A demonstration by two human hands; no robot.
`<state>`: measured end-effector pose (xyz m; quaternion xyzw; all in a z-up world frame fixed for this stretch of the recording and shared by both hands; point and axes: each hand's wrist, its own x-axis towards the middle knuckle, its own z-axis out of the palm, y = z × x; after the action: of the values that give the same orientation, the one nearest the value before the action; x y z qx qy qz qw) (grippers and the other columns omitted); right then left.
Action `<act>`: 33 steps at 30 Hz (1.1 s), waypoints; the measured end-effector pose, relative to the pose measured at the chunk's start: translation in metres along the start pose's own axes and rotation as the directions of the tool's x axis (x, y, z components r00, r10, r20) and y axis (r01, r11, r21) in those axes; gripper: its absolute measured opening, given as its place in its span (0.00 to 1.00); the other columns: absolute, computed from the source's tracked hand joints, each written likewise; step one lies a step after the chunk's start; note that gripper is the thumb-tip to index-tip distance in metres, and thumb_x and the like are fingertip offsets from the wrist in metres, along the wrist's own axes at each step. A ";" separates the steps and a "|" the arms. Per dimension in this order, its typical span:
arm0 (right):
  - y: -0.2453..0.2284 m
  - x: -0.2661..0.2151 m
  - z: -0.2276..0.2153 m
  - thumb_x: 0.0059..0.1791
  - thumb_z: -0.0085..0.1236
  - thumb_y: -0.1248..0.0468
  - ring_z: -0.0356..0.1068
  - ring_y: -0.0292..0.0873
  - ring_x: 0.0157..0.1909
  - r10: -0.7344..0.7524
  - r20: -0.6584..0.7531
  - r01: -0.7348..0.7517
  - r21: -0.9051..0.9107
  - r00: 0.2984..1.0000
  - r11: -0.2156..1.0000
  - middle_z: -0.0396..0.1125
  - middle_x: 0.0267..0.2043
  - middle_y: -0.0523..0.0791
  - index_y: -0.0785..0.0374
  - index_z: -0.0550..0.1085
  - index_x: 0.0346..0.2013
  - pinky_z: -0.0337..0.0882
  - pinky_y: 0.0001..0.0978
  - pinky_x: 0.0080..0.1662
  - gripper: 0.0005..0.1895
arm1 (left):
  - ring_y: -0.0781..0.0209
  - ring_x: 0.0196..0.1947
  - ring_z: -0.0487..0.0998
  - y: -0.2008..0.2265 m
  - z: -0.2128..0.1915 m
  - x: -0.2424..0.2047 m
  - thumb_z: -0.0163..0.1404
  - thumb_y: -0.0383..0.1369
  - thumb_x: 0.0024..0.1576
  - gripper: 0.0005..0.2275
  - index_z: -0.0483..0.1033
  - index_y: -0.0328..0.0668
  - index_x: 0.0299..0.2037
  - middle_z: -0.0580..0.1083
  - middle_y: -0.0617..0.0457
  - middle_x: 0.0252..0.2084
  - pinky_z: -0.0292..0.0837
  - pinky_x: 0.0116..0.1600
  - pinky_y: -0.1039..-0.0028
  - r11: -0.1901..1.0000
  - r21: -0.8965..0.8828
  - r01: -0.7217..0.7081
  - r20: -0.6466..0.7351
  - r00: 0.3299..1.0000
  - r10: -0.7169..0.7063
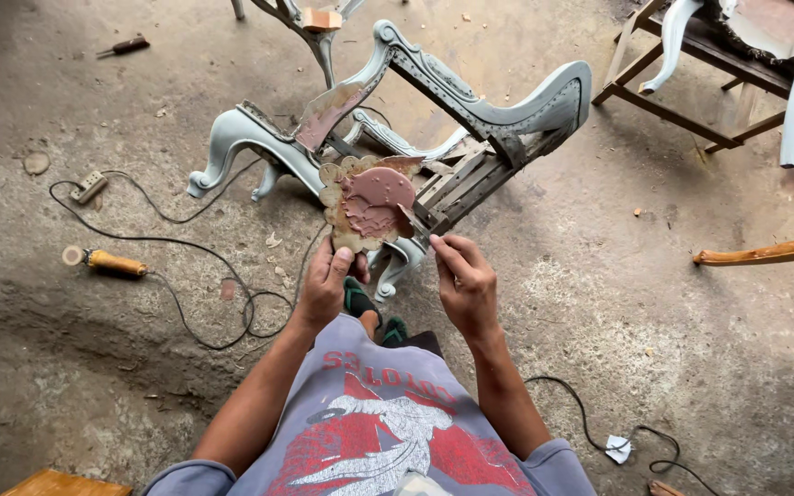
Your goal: The person uses a putty knife to apply pink filler paste from a wooden palette onto the curved frame of a light blue chair. The person repeatedly scoops filler and spreads it along the chair's side and backrest areas.
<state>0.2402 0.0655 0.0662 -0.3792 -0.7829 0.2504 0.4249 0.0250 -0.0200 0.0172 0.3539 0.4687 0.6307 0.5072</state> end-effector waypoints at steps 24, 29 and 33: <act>0.011 0.031 0.124 0.57 0.51 0.72 0.74 0.36 0.36 0.521 0.102 -0.497 0.499 0.848 0.711 0.74 0.36 0.45 0.70 0.72 0.52 0.75 0.26 0.39 0.09 | 0.62 0.33 0.76 -0.003 -0.185 0.067 0.38 0.38 0.70 0.12 0.65 0.35 0.49 0.73 0.51 0.34 0.75 0.42 0.71 1.000 -0.013 0.012 -0.207 0.978 -0.014; 0.021 0.073 0.193 0.56 0.53 0.72 0.73 0.36 0.37 0.583 0.083 -0.580 0.287 0.808 0.763 0.71 0.39 0.47 0.71 0.74 0.53 0.74 0.26 0.41 0.11 | 0.61 0.35 0.76 -0.002 -0.297 0.123 0.34 0.40 0.72 0.14 0.63 0.35 0.51 0.73 0.50 0.35 0.76 0.45 0.70 0.997 0.082 -0.004 -0.292 0.956 0.028; 0.033 0.105 0.240 0.53 0.54 0.73 0.75 0.38 0.40 0.567 0.000 -0.562 0.131 0.824 0.817 0.70 0.46 0.49 0.69 0.75 0.52 0.76 0.27 0.42 0.12 | 0.62 0.35 0.75 -0.020 -0.341 0.188 0.35 0.40 0.72 0.14 0.59 0.36 0.54 0.72 0.51 0.36 0.74 0.44 0.72 0.995 0.090 -0.052 -0.322 0.944 0.078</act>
<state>0.0110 0.1522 -0.0303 -0.5714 -0.6098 0.4060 0.3699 -0.3272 0.0845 -0.1135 0.2805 0.5587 0.6775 0.3874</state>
